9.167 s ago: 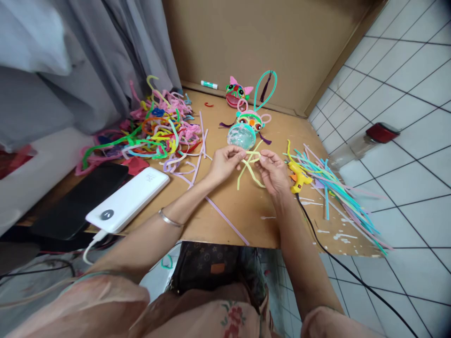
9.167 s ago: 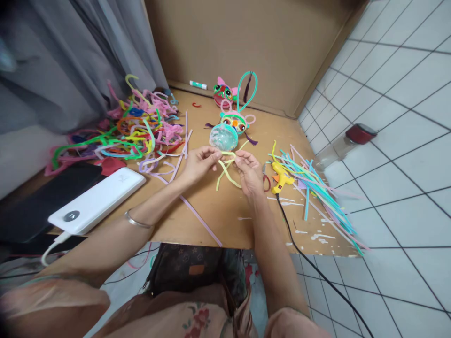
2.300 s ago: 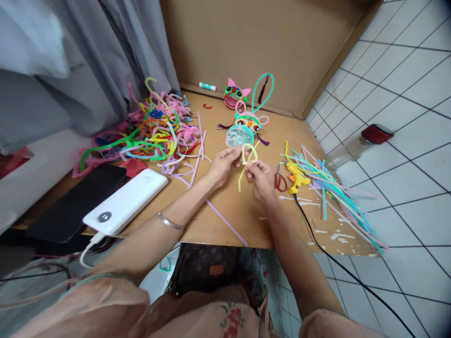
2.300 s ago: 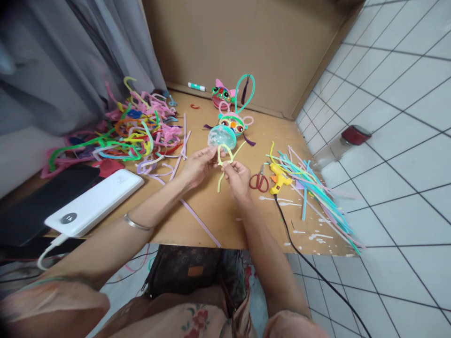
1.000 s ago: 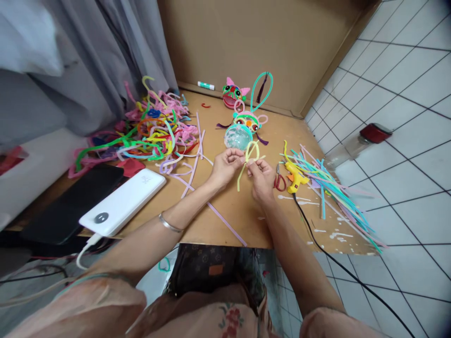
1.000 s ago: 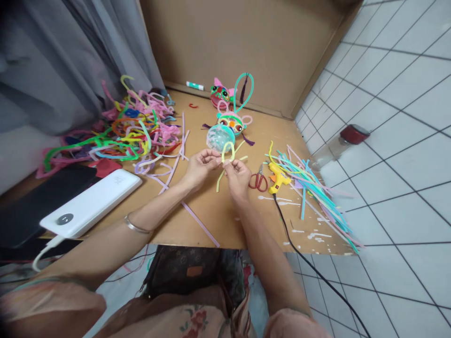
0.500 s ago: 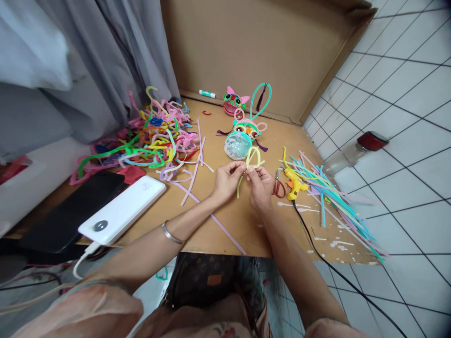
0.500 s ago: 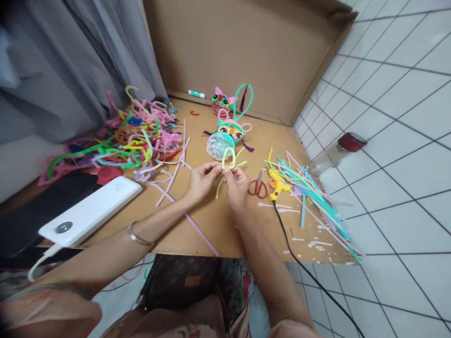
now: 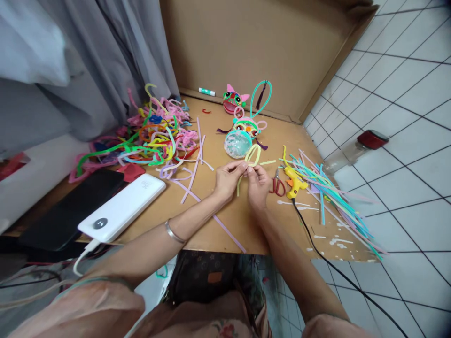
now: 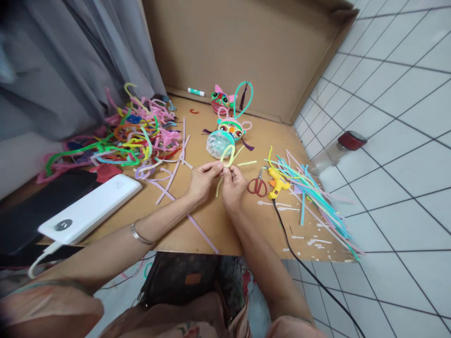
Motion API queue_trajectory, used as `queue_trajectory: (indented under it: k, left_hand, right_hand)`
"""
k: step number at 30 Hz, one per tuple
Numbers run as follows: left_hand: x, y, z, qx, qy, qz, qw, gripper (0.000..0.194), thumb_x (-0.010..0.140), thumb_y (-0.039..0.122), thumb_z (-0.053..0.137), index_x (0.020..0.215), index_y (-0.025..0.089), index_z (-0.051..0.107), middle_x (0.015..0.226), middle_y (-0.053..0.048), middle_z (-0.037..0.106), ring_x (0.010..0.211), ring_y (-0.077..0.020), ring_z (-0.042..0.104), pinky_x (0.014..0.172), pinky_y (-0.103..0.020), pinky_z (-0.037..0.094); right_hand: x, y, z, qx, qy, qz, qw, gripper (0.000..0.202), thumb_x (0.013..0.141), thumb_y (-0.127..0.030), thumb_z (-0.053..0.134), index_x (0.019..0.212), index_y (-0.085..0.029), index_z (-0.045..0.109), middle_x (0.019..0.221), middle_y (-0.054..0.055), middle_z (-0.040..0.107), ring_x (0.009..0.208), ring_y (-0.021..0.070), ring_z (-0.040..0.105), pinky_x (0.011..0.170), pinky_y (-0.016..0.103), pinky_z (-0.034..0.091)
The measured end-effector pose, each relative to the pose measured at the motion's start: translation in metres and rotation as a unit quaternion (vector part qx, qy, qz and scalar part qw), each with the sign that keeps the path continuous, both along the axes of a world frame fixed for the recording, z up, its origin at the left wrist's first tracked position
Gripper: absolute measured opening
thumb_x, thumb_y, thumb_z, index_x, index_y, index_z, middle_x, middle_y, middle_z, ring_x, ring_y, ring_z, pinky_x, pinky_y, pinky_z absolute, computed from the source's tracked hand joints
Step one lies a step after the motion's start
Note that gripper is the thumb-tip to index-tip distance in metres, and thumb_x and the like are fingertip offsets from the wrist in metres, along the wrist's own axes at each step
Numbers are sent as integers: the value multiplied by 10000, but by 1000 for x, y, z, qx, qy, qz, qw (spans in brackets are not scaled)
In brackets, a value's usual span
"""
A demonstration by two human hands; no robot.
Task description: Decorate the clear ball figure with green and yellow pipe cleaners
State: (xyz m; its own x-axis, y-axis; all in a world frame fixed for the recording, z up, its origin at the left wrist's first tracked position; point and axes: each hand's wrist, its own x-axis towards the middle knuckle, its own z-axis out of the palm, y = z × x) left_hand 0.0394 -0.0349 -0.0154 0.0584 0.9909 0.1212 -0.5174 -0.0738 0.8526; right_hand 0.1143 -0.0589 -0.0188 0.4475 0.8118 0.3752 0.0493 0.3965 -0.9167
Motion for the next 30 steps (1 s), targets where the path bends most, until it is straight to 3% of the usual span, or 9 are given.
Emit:
queue_trajectory:
  k: [6, 11, 15, 20, 24, 30]
  left_hand:
    - [-7, 8, 3, 18, 22, 32, 999, 272, 636, 382, 777, 726, 137, 700, 659, -1, 645, 565, -86, 542, 599, -226, 459]
    - [-11, 10, 6, 33, 53, 25, 998, 288, 689, 422, 736, 707, 147, 652, 619, 5, 598, 550, -94, 512, 585, -230, 437]
    - [-19, 15, 6, 74, 117, 72, 988, 272, 748, 413, 697, 673, 160, 629, 632, 5, 583, 616, -112, 499, 633, -228, 418]
    - [-28, 22, 3, 157, 215, 91, 960, 247, 827, 369, 613, 684, 168, 625, 637, 14, 556, 632, -121, 477, 661, -232, 379]
    - [-31, 21, 5, 161, 242, 86, 953, 223, 812, 341, 630, 665, 174, 624, 642, 8, 562, 639, -132, 476, 649, -238, 358]
    - [-30, 18, 10, 141, 219, 45, 964, 278, 764, 390, 686, 616, 173, 593, 616, 10, 534, 643, -135, 461, 637, -238, 356]
  right_hand:
    - [-2, -2, 0, -16, -49, 49, 997, 139, 825, -323, 570, 894, -220, 631, 885, 32, 698, 788, 160, 639, 795, 313, 513]
    - [-1, 0, -2, -5, -10, 61, 998, 237, 789, -270, 624, 1002, -240, 526, 867, 8, 696, 711, 131, 636, 776, 301, 518]
    - [7, 1, -3, -53, -98, 21, 994, 165, 784, -312, 644, 916, -215, 617, 830, 12, 675, 689, 140, 605, 695, 284, 486]
    - [13, -2, 6, -27, -182, -35, 982, 151, 795, -317, 635, 871, -206, 704, 864, 32, 667, 700, 136, 556, 687, 285, 447]
    - [12, -2, 11, -26, -136, -4, 990, 179, 757, -358, 677, 846, -206, 711, 911, 34, 630, 692, 115, 517, 617, 258, 421]
    - [14, 5, 4, -73, 5, 39, 997, 218, 715, -406, 690, 755, -195, 656, 657, -46, 515, 534, 77, 388, 524, 242, 325]
